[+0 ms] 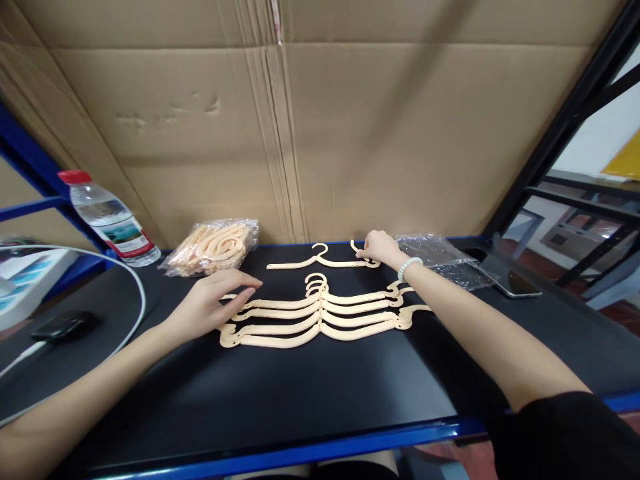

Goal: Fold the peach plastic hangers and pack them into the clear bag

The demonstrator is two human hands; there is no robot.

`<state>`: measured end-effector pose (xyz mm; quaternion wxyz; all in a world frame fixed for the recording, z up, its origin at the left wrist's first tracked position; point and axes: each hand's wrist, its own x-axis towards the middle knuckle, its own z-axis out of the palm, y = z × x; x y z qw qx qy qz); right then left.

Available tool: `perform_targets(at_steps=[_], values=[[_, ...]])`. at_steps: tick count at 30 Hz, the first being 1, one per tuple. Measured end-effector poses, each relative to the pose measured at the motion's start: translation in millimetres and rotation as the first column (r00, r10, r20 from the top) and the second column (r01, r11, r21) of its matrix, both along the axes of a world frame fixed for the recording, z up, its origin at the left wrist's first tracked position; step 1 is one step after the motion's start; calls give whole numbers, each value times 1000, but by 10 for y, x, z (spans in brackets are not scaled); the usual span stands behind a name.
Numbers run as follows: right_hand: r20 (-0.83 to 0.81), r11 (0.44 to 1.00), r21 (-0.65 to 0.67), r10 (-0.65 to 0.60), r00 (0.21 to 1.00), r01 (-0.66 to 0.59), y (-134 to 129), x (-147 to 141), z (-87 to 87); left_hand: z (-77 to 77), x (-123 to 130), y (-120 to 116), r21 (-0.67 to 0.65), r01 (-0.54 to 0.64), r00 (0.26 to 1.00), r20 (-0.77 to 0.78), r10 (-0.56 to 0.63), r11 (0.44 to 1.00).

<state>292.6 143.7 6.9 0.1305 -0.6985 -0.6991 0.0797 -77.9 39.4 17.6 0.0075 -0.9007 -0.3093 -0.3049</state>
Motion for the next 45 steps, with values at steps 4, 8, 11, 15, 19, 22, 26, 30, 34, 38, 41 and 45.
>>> perform_targets(at_steps=[4,8,11,15,19,22,26,30,34,38,41,45], values=[[-30,996,-84,-32,999,30,28,-8,17,10,-2,-21,22,22,1000,-11,-21,1000],[-162,984,-177,-57,985,28,29,37,39,32,19,-47,23,28,1000,-10,-28,999],[-309,979,-204,-50,950,-15,33,73,74,51,34,-70,-5,29,1000,4,-29,1000],[-525,983,-141,25,851,-116,16,63,198,73,51,-114,-51,42,997,69,-38,998],[-709,957,-89,134,692,-276,-139,-115,377,93,86,-162,-151,50,991,132,-30,987],[-794,898,-108,181,581,-428,-358,-385,489,90,138,-191,-315,93,976,214,-24,945],[-898,757,-145,169,406,-637,-683,-831,549,59,253,-257,-525,233,906,422,13,818],[-965,692,-117,89,245,-712,-937,-1219,523,41,378,-348,-560,372,794,605,58,740],[-967,688,-128,73,243,-715,-1041,-1426,489,47,408,-379,-506,365,711,694,117,782],[-816,848,47,338,469,-528,-845,-1355,440,52,360,-347,-493,291,657,726,203,820],[-555,913,188,402,728,-361,-531,-1122,359,51,341,-319,-542,260,617,730,294,799],[-349,925,206,374,859,-319,-203,-791,177,46,350,-305,-614,318,590,725,356,722]])
